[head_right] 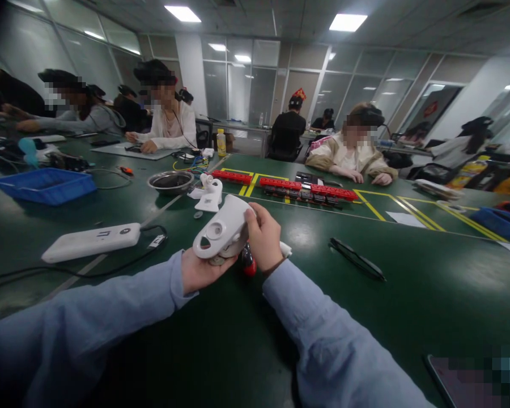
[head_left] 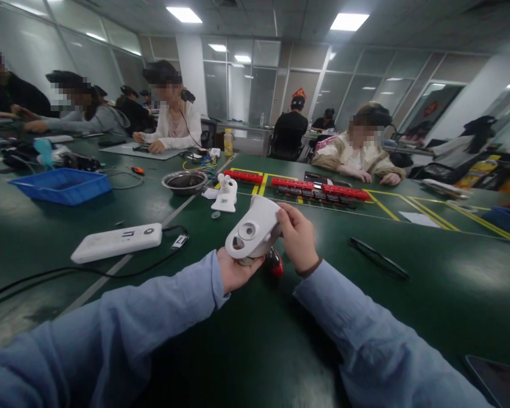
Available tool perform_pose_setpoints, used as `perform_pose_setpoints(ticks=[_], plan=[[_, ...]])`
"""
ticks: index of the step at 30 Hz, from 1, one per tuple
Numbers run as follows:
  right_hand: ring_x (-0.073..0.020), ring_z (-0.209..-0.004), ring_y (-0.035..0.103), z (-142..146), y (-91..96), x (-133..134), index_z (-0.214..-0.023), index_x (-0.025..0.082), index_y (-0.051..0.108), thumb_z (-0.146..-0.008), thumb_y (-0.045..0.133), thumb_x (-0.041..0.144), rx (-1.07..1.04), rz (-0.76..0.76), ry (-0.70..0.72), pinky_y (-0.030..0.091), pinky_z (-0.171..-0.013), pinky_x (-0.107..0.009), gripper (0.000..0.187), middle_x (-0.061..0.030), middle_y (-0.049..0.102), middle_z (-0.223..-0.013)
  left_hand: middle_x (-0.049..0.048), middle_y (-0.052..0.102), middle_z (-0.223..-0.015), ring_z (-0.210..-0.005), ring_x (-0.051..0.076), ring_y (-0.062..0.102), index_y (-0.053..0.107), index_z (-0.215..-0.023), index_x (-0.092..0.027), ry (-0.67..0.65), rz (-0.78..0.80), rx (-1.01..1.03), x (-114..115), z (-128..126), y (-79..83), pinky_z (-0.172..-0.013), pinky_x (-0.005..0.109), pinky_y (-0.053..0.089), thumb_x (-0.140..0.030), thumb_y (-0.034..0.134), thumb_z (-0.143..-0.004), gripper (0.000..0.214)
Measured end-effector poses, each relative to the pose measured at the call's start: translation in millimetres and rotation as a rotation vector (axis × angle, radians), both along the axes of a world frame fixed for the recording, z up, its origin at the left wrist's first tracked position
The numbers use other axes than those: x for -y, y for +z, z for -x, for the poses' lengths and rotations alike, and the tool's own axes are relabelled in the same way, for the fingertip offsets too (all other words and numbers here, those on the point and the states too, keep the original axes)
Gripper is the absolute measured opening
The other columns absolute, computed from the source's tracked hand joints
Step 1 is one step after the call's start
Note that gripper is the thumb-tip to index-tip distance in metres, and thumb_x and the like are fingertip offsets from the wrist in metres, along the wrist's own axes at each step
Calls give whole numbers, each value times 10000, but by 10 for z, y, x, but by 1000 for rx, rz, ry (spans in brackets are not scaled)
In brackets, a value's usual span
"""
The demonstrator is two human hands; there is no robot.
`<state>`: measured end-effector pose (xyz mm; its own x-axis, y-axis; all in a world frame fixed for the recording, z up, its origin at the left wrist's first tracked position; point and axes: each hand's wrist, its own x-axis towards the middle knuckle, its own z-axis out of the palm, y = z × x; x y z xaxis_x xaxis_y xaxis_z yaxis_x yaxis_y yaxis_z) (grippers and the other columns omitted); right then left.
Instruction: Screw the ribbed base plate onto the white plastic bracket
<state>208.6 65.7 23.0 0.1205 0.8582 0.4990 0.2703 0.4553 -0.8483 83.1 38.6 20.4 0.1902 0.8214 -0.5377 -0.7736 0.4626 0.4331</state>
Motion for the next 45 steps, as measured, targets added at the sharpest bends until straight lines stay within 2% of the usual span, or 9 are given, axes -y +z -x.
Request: perform_pose_setpoints(ticks=[5,9,16,23,28,31,34,39,45], plan=[[-139,-628,527,-177,162,-98,-917,140,611,-710,553,402,-241,98,-7,440,-526,-252,339,-46,604,-794,50,589,-630,-581,127,599,524,-759,-121,-50,-12,-102,-17,18,-163,-565,258,497,-191,225,-881,331],[-107,-545,497,-372,438,16,-818,147,608,-703,576,330,-413,345,229,434,-480,-224,219,-8,564,-686,-67,323,-361,-297,48,343,438,-601,-143,-45,-122,-195,-137,148,-264,-348,149,330,-221,228,-884,360],[-110,-515,509,77,36,410,-880,118,606,-814,409,234,206,720,555,406,-463,-216,238,-35,577,-667,-93,195,-305,-259,37,147,482,-537,-143,-80,-511,-524,-284,476,-338,-300,154,99,-252,334,-843,357],[-190,-861,511,-156,285,290,-927,181,604,-811,460,259,758,250,163,359,-785,-314,200,-59,593,-903,-60,327,-385,-369,63,275,671,-809,-124,-393,-1069,-1060,-130,768,-351,-403,202,223,-603,475,-680,534],[-274,-860,540,-694,138,-72,-860,144,624,-529,731,203,943,430,22,378,-762,-356,353,-102,615,-822,50,609,-649,-562,189,540,385,-1270,-97,-865,-1704,-1662,-27,891,-322,-593,287,401,-810,443,-421,1109],[-249,-769,571,-749,-26,-206,-695,138,608,-558,703,196,832,480,29,413,-694,-333,176,-69,603,-678,80,647,-724,-600,214,580,405,-1256,-122,-886,-1737,-1859,30,841,-352,-622,295,418,-685,593,-417,1029],[-179,-757,583,-593,34,-154,-909,134,553,-760,518,329,642,449,98,449,-650,-282,247,-68,609,-817,53,644,-690,-576,211,579,485,-1197,-182,-736,-1738,-1877,51,765,-402,-606,283,414,-604,640,-446,875],[-135,-665,572,-188,274,280,-880,148,486,-704,584,388,206,459,491,470,-586,-252,314,-27,582,-783,5,596,-632,-547,197,540,523,-1141,-277,-623,-1718,-1766,34,681,-436,-557,261,371,-507,703,-439,760],[-110,-601,515,14,258,624,-890,185,550,-631,702,300,460,281,459,415,-552,-223,322,26,561,-708,-3,535,-591,-513,166,472,633,-815,-260,-560,-1618,-1639,60,679,-454,-523,247,312,-407,734,-424,430]])
